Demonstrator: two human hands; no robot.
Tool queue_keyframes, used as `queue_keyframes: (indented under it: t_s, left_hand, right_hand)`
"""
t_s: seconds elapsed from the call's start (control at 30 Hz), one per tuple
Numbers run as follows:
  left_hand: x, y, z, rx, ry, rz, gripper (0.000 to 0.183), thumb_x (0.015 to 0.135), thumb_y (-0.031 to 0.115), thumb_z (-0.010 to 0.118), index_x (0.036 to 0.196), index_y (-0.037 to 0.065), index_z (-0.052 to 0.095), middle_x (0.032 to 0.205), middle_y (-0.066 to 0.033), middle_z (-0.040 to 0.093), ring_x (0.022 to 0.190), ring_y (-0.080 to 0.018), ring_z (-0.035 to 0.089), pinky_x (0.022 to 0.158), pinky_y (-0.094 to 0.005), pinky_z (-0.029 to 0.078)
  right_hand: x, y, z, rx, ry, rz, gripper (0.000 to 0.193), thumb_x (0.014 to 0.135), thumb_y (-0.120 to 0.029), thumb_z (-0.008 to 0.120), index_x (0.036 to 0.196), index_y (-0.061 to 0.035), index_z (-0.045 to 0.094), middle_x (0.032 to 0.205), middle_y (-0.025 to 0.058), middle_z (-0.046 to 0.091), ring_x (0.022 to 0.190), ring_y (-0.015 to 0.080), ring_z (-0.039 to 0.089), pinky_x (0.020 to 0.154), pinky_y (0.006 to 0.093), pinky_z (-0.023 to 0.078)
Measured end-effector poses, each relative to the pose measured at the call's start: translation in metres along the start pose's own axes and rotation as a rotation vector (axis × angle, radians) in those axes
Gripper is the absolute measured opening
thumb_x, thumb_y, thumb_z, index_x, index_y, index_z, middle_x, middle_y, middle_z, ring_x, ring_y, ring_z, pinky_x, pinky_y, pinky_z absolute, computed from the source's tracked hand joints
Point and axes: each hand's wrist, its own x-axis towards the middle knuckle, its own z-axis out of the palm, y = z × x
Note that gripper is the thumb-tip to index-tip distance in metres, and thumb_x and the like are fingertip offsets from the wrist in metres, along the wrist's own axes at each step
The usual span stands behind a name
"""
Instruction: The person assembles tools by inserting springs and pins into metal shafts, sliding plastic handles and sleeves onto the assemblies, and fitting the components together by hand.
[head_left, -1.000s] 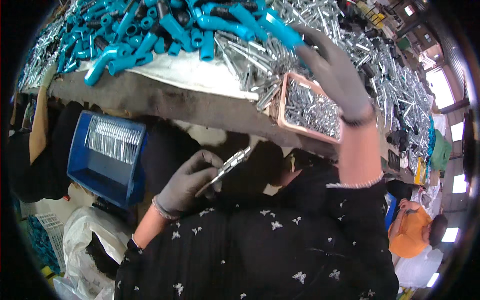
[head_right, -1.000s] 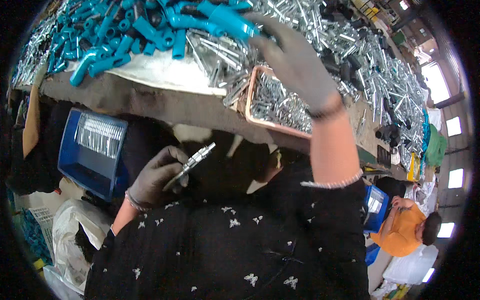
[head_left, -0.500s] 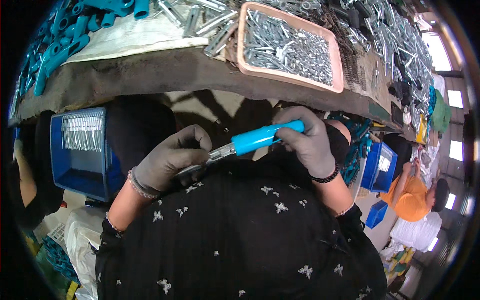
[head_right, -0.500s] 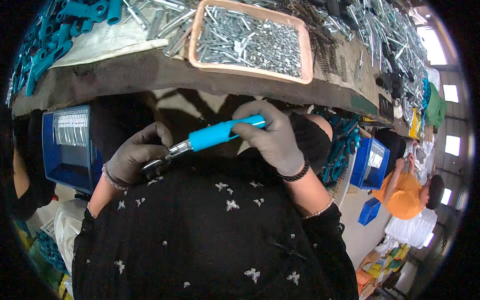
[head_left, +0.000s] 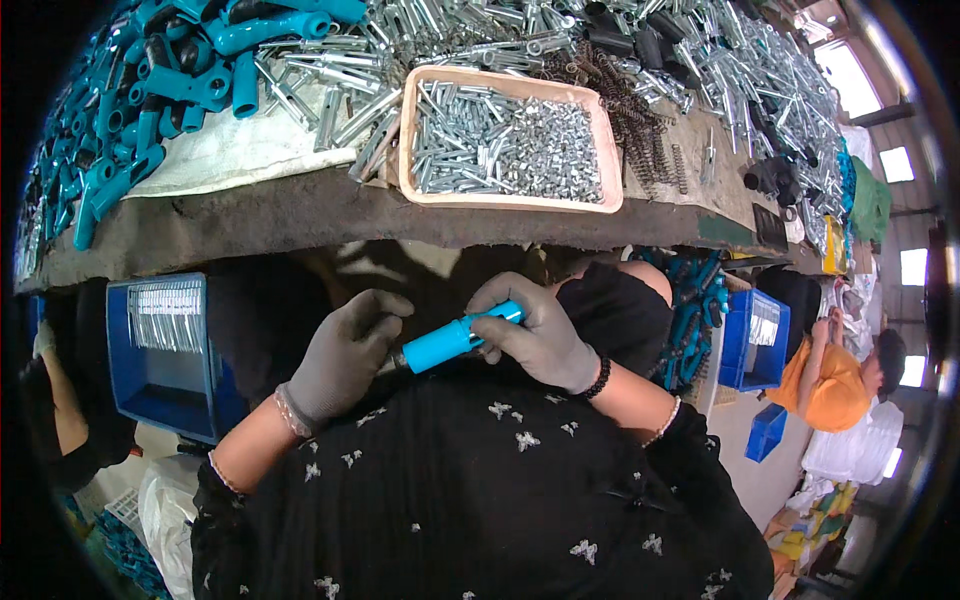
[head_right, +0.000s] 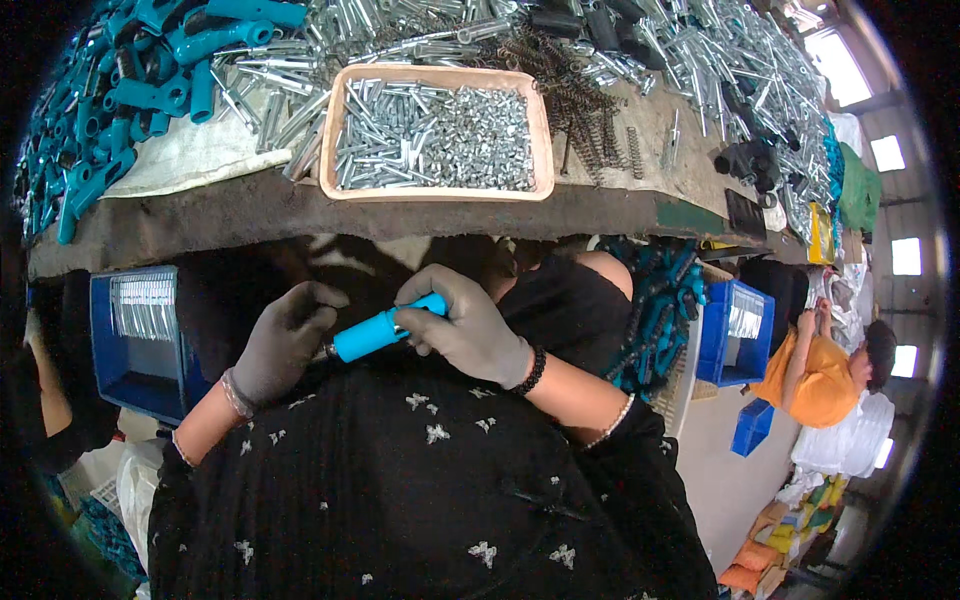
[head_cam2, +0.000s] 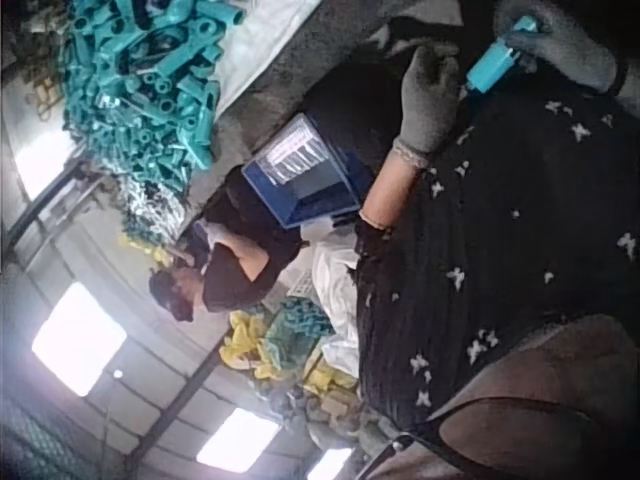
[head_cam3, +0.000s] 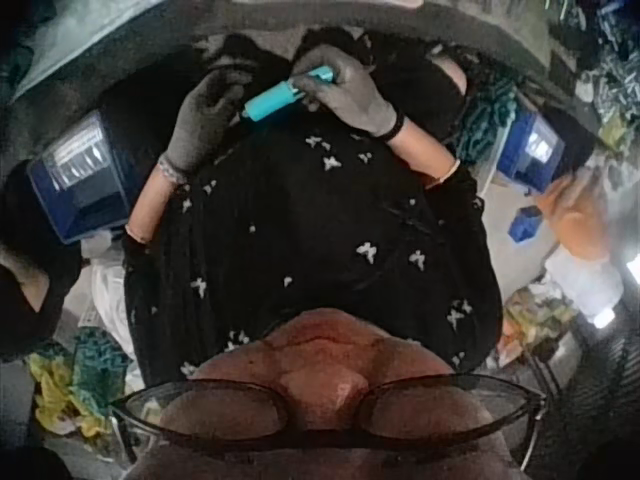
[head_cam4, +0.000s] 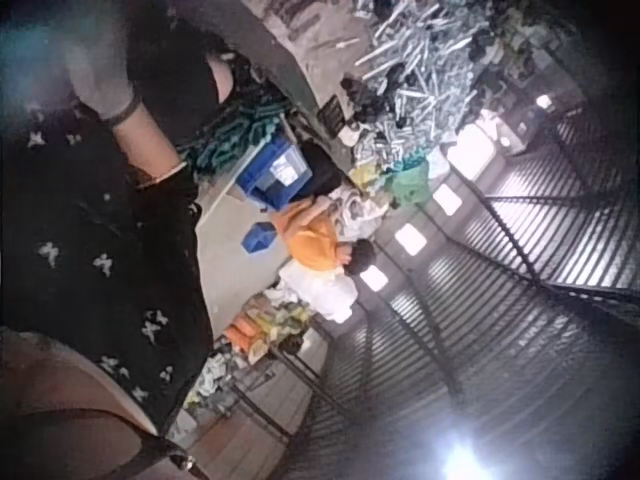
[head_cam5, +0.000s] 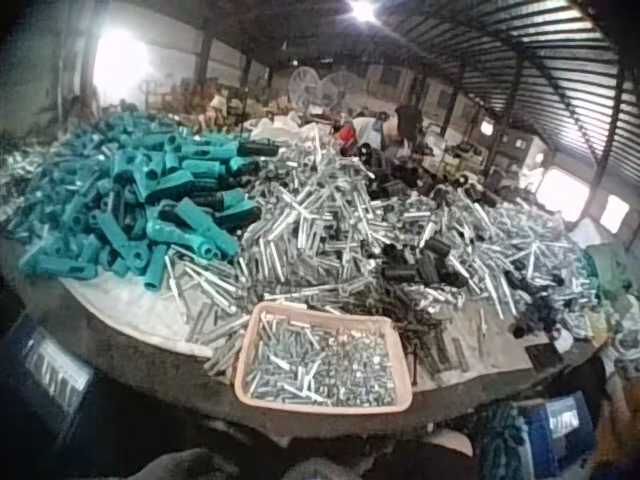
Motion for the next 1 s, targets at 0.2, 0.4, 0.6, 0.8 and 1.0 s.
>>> queue_keyframes:
  t_s: [0.2, 0.4, 0.6, 0.8, 1.0]
  left_hand:
    - [0.004, -0.003, 0.003, -0.131, -0.042, -0.053, 0.026, 0.100, 0.017, 0.057, 0.119, -0.001, 0.061, 0.097, -0.0041, 0.064, 0.085, -0.0102, 0.057, 0.077, -0.0281, 0.050]
    - [-0.004, 0.003, -0.004, -0.257, -0.347, 0.075, 0.054, 0.100, 0.042, 0.060, 0.140, 0.006, 0.053, 0.094, -0.0002, 0.061, 0.082, -0.0081, 0.055, 0.073, -0.0253, 0.046]
    - [-0.004, 0.002, -0.008, -0.525, -0.280, -0.039, 0.061, 0.098, 0.039, 0.061, 0.147, 0.004, 0.047, 0.089, 0.0005, 0.060, 0.070, -0.0054, 0.051, 0.062, -0.0225, 0.042]
    - [-0.014, 0.005, -0.007, -0.701, -0.220, -0.158, 0.065, 0.095, 0.038, 0.065, 0.145, 0.002, 0.045, 0.086, -0.0034, 0.060, 0.067, -0.0081, 0.054, 0.058, -0.0221, 0.042]
    - [-0.017, 0.000, -0.011, -0.780, -0.193, -0.172, 0.061, 0.096, 0.034, 0.064, 0.144, 0.002, 0.046, 0.080, -0.0022, 0.058, 0.062, -0.0084, 0.050, 0.053, -0.0214, 0.038]
  right_hand:
    - [0.006, 0.007, 0.001, -0.092, -0.087, -0.238, 0.013, 0.096, -0.004, 0.062, 0.107, -0.0002, 0.056, 0.103, 0.0098, 0.059, 0.075, 0.0124, 0.065, 0.063, 0.0248, 0.055]
    - [0.021, -0.003, 0.013, -0.556, -0.015, -0.581, 0.020, 0.088, -0.011, 0.072, 0.104, -0.0045, 0.061, 0.099, 0.0116, 0.060, 0.087, 0.0267, 0.063, 0.079, 0.0375, 0.050]
    - [0.057, -0.081, 0.011, -0.948, 0.435, -0.928, 0.017, 0.081, -0.011, 0.075, 0.097, -0.0090, 0.068, 0.098, 0.0105, 0.064, 0.097, 0.0332, 0.060, 0.086, 0.0438, 0.048]
    - [0.091, -0.106, -0.018, -0.873, 0.274, -0.343, 0.013, 0.086, -0.015, 0.068, 0.093, -0.0037, 0.071, 0.094, 0.0164, 0.070, 0.092, 0.0355, 0.065, 0.084, 0.0432, 0.051]
    - [0.069, -0.108, 0.001, -0.836, 0.429, -0.668, 0.015, 0.085, -0.017, 0.070, 0.091, -0.0027, 0.071, 0.090, 0.0155, 0.070, 0.085, 0.0328, 0.067, 0.076, 0.0401, 0.052]
